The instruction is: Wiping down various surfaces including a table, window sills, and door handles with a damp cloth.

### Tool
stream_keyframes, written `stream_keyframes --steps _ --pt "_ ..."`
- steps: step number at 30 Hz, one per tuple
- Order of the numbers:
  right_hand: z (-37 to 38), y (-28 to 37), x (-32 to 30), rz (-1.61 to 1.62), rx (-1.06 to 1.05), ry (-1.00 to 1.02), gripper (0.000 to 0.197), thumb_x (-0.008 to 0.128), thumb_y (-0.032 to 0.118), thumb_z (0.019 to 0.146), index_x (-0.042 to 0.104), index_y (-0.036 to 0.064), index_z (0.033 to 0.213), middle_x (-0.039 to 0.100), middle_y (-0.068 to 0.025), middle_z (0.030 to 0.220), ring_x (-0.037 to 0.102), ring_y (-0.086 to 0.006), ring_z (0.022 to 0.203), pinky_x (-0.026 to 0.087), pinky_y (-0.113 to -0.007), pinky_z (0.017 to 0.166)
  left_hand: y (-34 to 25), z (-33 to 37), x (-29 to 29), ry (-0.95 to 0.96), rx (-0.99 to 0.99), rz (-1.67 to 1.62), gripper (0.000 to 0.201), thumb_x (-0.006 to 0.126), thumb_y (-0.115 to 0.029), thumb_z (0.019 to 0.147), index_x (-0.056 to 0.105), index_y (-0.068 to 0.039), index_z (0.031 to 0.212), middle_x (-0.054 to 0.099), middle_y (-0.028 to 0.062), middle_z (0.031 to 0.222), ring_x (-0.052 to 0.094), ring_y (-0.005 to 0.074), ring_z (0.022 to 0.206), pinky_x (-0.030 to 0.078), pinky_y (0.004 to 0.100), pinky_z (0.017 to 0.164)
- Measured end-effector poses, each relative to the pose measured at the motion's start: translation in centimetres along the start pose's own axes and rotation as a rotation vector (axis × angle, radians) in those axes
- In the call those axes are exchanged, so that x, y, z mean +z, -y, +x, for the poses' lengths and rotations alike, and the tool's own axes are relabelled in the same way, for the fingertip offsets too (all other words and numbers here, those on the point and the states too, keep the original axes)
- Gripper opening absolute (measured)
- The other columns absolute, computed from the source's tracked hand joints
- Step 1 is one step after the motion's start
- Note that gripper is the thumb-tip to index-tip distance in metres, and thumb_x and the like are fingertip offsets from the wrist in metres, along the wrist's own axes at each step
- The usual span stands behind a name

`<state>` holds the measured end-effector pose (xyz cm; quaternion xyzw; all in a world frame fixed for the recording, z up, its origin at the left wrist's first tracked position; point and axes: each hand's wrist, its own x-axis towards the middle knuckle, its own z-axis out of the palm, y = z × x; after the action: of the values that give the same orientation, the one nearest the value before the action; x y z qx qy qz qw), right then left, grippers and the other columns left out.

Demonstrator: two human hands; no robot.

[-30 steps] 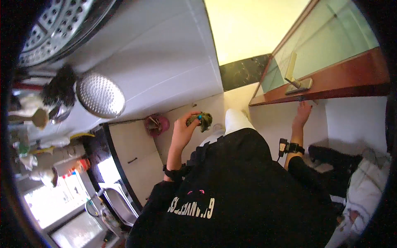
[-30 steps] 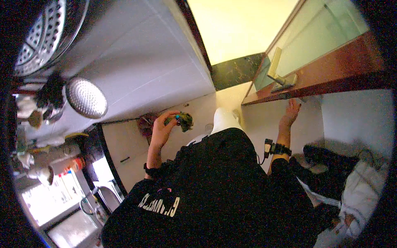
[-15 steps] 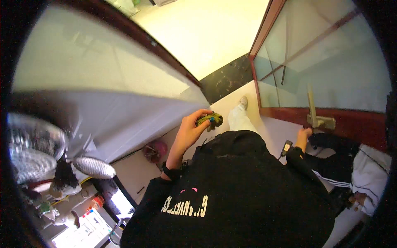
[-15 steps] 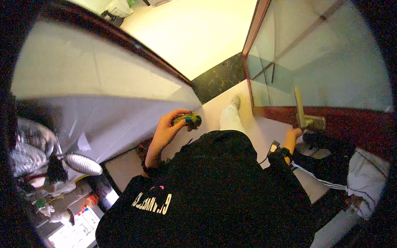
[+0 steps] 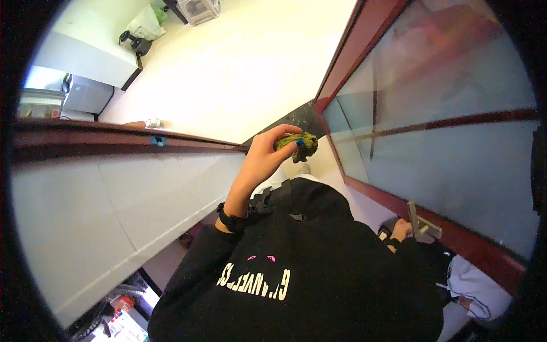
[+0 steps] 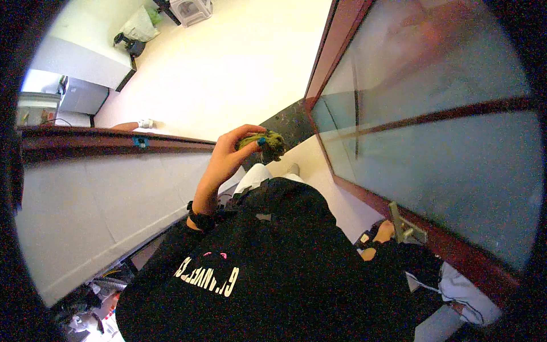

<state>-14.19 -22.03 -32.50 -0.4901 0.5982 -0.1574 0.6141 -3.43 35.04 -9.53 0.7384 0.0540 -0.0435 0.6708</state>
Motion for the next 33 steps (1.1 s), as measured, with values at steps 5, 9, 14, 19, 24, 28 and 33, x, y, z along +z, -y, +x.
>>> stream_keyframes --steps 5,9,14,19,24,28,33 --pt "0.7 -0.9 2.5 -0.181 0.090 0.021 0.024 0.046 0.026 0.087 0.057 0.0058 0.092 0.057 -0.0069 0.086 0.054 -0.0202 0.077 0.042 -0.034 0.069 -1.2 6.2 -1.6 0.053 -0.112 -0.026 0.026 0.058 -0.013 0.079 0.059 0.000 0.102 0.063 0.0060 0.082 0.053 0.0087 0.069 0.043 0.0231 0.063" --pt "-1.3 -4.6 7.9 -0.529 0.210 0.189 0.024 0.046 0.026 0.086 0.059 0.0050 0.087 0.058 -0.0071 0.081 0.055 -0.0200 0.073 0.043 -0.034 0.066 0.2 11.9 -4.5 0.084 -0.063 -0.027 0.026 0.056 -0.005 0.081 0.057 0.002 0.106 0.063 0.0098 0.096 0.058 0.0134 0.089 0.045 0.0253 0.080" --pt "-6.6 -9.7 21.0 -1.181 0.281 0.660 0.025 0.047 0.024 0.085 0.061 0.0040 0.082 0.059 -0.0075 0.075 0.056 -0.0196 0.067 0.044 -0.034 0.061 0.4 21.1 -10.1 0.035 0.017 -0.079 0.025 0.057 -0.009 0.081 0.059 0.000 0.105 0.063 0.0080 0.091 0.058 0.0122 0.084 0.045 0.0253 0.077" --pt "-11.6 -8.8 37.9 -1.570 0.164 1.030 0.026 0.048 0.023 0.084 0.062 0.0030 0.077 0.061 -0.0078 0.068 0.057 -0.0193 0.062 0.045 -0.034 0.057 -1.3 29.2 -17.3 -0.013 0.047 -0.073 0.023 0.058 -0.012 0.082 0.060 -0.002 0.102 0.064 0.0070 0.085 0.057 0.0103 0.079 0.046 0.0247 0.073" --pt "-20.1 -3.4 60.0 -1.587 -0.301 1.281 0.032 0.048 0.024 0.084 0.062 -0.0023 0.073 0.063 -0.0129 0.068 0.060 -0.0226 0.064 0.047 -0.035 0.058 -3.3 36.5 -23.1 0.014 -0.038 0.016 0.021 0.057 -0.009 0.083 0.060 -0.002 0.101 0.064 0.0055 0.088 0.057 0.0100 0.079 0.046 0.0235 0.072" --pt "-36.1 4.9 71.6 -1.342 -0.835 1.320 0.034 0.053 0.029 0.083 0.062 -0.0030 0.090 0.063 -0.0210 0.079 0.061 -0.0336 0.074 0.047 -0.036 0.069 -3.3 40.9 -26.1 0.043 0.001 0.031 0.027 0.060 -0.007 0.077 0.059 -0.002 0.103 0.065 0.0100 0.091 0.060 0.0128 0.082 0.047 0.0259 0.074" --pt "-44.4 8.1 83.3 -0.739 -0.543 1.630 0.035 0.059 0.022 0.083 0.056 0.0004 0.111 0.064 -0.0099 0.097 0.061 -0.0213 0.086 0.046 -0.033 0.080 -4.8 49.2 -29.2 0.280 -0.114 -0.053 0.036 0.056 0.004 0.074 0.057 -0.001 0.109 0.061 0.0052 0.101 0.056 0.0114 0.093 0.044 0.0248 0.083"
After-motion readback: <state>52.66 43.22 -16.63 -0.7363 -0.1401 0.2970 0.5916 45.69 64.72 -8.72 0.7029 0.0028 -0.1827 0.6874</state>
